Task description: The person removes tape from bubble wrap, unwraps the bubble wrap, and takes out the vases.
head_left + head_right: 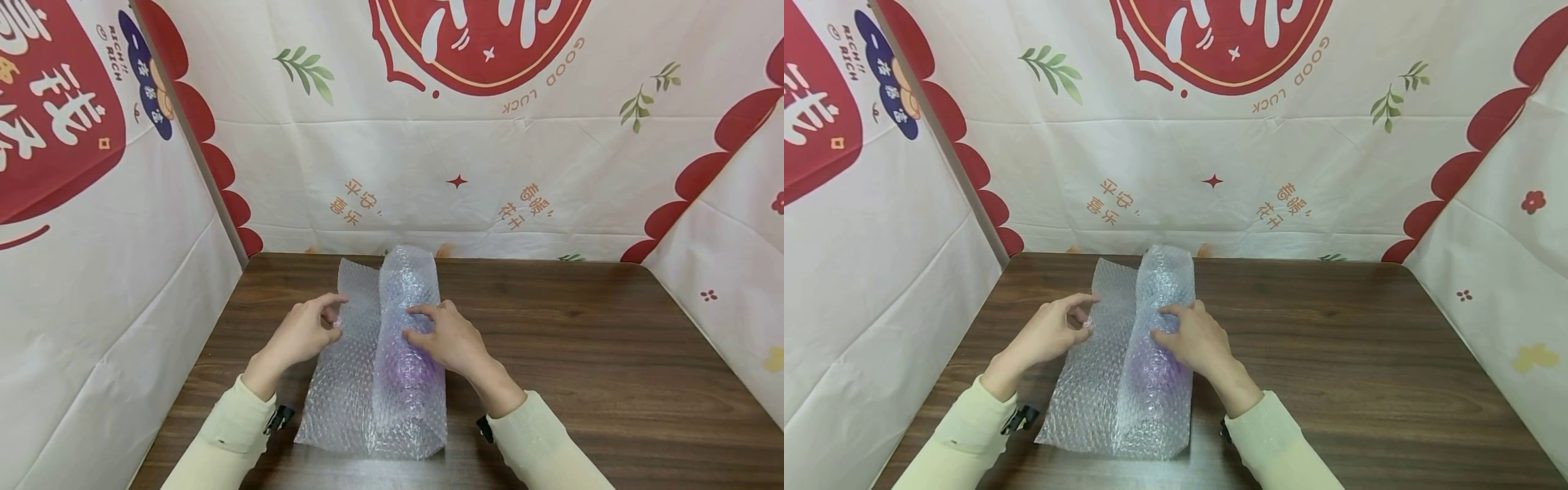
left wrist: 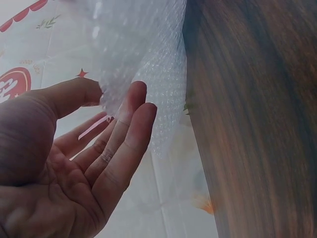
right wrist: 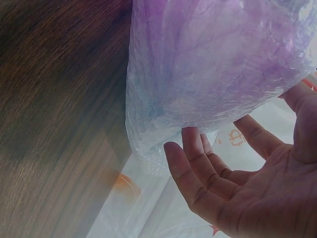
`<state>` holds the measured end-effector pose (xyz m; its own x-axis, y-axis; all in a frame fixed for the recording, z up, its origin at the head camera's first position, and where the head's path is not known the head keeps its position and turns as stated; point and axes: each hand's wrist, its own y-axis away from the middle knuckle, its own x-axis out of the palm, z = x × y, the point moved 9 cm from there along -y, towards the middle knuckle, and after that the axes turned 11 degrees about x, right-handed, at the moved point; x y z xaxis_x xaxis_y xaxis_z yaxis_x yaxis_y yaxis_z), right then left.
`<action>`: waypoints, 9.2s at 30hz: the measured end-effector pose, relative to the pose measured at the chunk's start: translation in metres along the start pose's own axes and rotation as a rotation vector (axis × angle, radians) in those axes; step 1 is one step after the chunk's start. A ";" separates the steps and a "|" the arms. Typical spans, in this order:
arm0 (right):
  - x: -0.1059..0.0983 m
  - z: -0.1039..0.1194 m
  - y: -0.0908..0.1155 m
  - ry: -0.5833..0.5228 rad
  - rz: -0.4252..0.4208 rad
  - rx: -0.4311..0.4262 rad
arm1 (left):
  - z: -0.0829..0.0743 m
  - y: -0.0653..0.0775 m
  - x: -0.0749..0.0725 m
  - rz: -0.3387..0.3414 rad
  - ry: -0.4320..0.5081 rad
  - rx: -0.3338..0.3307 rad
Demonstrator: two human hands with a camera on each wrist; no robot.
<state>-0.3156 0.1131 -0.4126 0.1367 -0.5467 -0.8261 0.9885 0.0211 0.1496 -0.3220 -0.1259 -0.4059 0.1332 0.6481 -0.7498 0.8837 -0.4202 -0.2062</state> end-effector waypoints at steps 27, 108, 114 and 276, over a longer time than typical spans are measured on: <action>0.001 0.000 0.001 -0.007 0.008 0.001 | 0.026 0.006 0.013 0.035 0.023 -0.109; 0.000 0.004 0.007 0.036 -0.029 -0.030 | 0.080 0.020 0.052 0.075 0.196 -0.285; -0.005 0.017 0.011 0.116 -0.091 -0.093 | 0.080 0.018 0.049 0.077 0.204 -0.279; -0.045 -0.020 0.006 0.166 0.000 0.024 | 0.084 0.017 0.046 0.087 0.217 -0.281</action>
<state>-0.3141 0.1541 -0.3852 0.1477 -0.4005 -0.9043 0.9869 0.0004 0.1611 -0.3389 -0.1563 -0.4967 0.2788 0.7502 -0.5996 0.9496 -0.3084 0.0557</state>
